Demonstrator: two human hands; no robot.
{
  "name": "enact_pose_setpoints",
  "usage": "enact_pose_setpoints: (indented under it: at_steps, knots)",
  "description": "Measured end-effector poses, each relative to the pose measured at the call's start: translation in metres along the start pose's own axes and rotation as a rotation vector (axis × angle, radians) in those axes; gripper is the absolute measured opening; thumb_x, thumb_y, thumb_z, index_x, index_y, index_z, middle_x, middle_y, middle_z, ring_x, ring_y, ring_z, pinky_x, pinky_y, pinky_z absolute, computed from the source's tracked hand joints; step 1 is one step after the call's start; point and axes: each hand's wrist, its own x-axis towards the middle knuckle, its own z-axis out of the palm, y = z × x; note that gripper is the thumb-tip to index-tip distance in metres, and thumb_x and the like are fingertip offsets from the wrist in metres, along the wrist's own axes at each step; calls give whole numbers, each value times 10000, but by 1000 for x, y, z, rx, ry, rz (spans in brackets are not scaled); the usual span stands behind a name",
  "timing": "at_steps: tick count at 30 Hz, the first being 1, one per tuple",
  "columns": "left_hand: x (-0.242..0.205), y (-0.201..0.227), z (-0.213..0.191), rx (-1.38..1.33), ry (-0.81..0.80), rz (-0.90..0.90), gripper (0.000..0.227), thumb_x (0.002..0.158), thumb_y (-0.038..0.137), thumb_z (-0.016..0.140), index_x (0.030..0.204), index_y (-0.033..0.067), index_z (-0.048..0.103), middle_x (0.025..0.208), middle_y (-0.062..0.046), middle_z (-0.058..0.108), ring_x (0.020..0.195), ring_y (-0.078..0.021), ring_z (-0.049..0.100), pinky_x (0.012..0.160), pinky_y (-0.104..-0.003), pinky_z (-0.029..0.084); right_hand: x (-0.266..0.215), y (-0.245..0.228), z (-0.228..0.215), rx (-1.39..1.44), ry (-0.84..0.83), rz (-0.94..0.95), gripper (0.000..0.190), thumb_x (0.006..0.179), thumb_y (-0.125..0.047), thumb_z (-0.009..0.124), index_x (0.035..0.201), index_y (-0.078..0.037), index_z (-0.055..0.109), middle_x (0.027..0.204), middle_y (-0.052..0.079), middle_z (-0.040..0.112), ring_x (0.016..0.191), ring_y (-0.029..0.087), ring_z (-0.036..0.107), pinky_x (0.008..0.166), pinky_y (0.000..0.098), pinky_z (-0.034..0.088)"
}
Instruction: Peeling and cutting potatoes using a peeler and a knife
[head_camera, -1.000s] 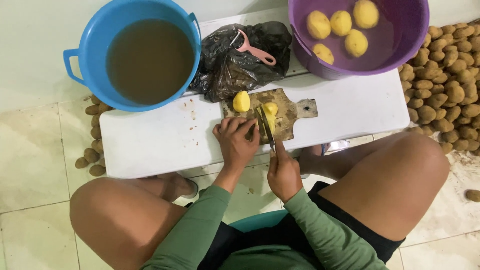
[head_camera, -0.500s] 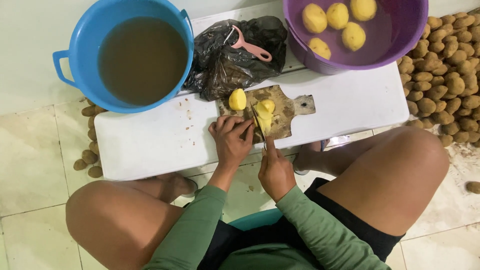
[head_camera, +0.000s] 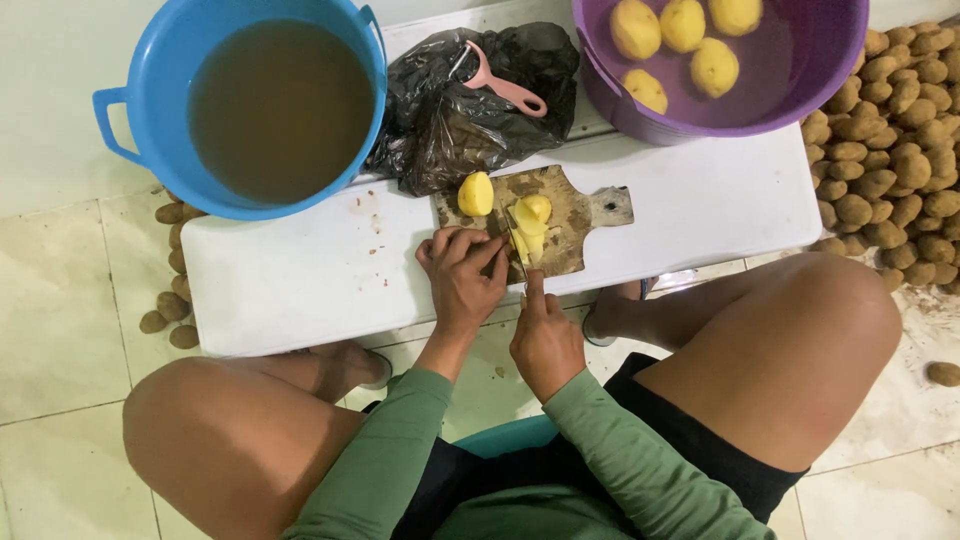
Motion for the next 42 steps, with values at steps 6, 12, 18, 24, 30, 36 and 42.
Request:
enact_pose_setpoints:
  at_steps: [6,12,18,24,30,36,42]
  knots:
    - [3,5,-2,9,25,15,58,885,115,748,870,158,784,899,40,586,1029,-193,556,931,-496,325,0,1,8,-41,11,6,580,995,-148,439,1559,-82,319,956,176,630,605,469,688,530,597,551]
    - [3,4,-2,25,36,30,66,895,137,766,858,186,789,892,52,585,1016,-182,552,919,-486,319,6,11,30,-62,18,9,613,995,-172,442,1585,-91,298,992,189,623,608,480,679,524,608,546]
    - [0,-1,4,52,63,52,73,865,149,783,872,220,797,882,60,594,1008,-179,564,920,-478,313,17,12,30,15,-1,-13,596,1000,-128,438,1574,-25,315,1010,226,631,606,453,679,474,536,544]
    - [3,4,1,48,71,43,44,932,184,749,951,184,788,903,39,591,1004,-202,570,913,-477,332,7,9,13,24,-34,-7,609,1000,-102,455,1581,-6,300,1027,258,658,666,453,711,518,545,561]
    - [2,4,1,26,63,30,60,959,196,719,957,193,778,898,45,570,997,-202,568,916,-479,342,5,23,3,169,-6,4,565,998,-78,434,1554,-15,365,1074,292,673,691,462,711,484,540,551]
    - [1,3,2,49,46,21,35,932,182,736,935,180,771,906,39,573,1022,-209,567,926,-495,343,7,14,2,180,16,-5,616,983,-78,450,1586,-48,331,1072,305,684,718,476,715,503,565,570]
    - [0,3,4,64,59,22,26,908,163,753,911,184,768,904,43,566,1015,-203,572,928,-501,347,8,9,1,180,29,-22,579,986,-66,455,1557,-28,365,1059,309,687,679,471,709,480,576,565]
